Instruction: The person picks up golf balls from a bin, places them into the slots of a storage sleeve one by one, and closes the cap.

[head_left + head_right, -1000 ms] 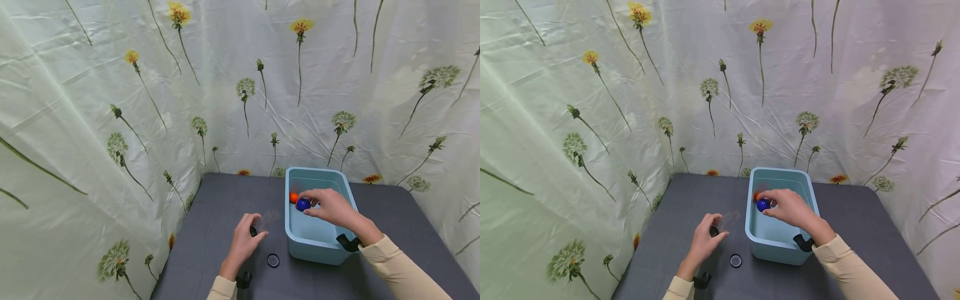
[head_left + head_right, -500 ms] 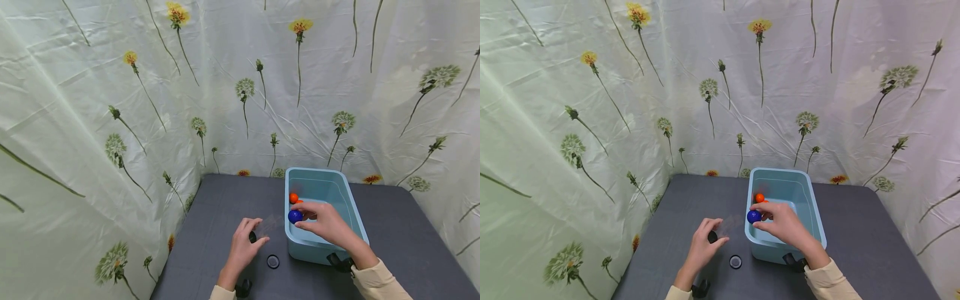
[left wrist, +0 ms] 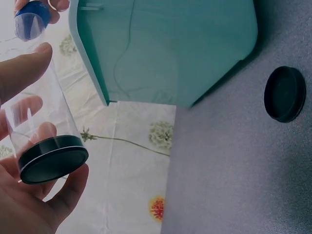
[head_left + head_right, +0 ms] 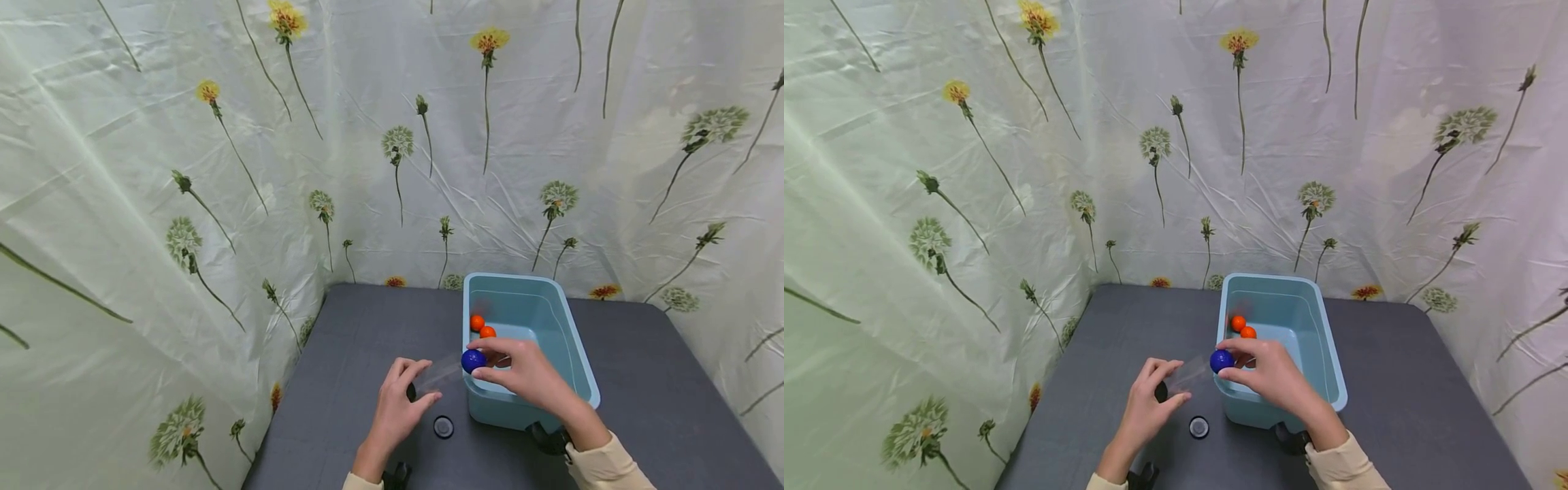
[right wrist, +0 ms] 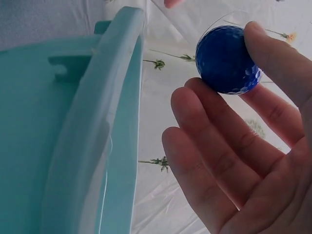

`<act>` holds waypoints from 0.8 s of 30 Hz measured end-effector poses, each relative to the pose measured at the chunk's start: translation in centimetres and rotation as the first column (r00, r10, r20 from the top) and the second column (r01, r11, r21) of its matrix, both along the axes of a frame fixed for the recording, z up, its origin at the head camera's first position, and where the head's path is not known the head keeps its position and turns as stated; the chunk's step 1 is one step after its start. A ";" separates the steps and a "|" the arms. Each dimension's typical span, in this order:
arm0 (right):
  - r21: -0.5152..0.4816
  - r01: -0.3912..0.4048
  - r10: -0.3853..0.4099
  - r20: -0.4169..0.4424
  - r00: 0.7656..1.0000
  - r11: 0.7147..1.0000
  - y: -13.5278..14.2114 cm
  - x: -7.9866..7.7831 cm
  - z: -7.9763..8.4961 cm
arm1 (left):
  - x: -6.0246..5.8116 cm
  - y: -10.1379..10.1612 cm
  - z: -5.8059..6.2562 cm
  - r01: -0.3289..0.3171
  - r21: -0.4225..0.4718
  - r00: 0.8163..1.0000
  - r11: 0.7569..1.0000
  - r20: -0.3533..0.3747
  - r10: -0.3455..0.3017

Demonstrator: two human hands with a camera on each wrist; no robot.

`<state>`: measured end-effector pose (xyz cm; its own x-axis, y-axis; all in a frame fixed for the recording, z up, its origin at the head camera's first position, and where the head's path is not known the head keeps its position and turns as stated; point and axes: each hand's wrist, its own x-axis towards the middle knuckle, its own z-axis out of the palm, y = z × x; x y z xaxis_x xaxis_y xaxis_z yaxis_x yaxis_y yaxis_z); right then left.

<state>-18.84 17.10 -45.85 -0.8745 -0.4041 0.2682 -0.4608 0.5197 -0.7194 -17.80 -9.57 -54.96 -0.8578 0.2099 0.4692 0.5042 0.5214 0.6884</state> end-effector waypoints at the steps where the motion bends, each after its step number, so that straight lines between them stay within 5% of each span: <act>1: -0.003 -0.002 0.002 0.000 1.000 1.000 -0.1 0.0 0.0 | 0.1 0.0 0.1 0.004 0.003 1.000 1.000 -0.001 -0.004; 24: 0.025 -0.022 0.020 0.060 0.998 0.999 -0.5 0.5 -1.0 | 0.7 0.3 1.3 0.064 0.011 0.998 0.998 0.007 -0.064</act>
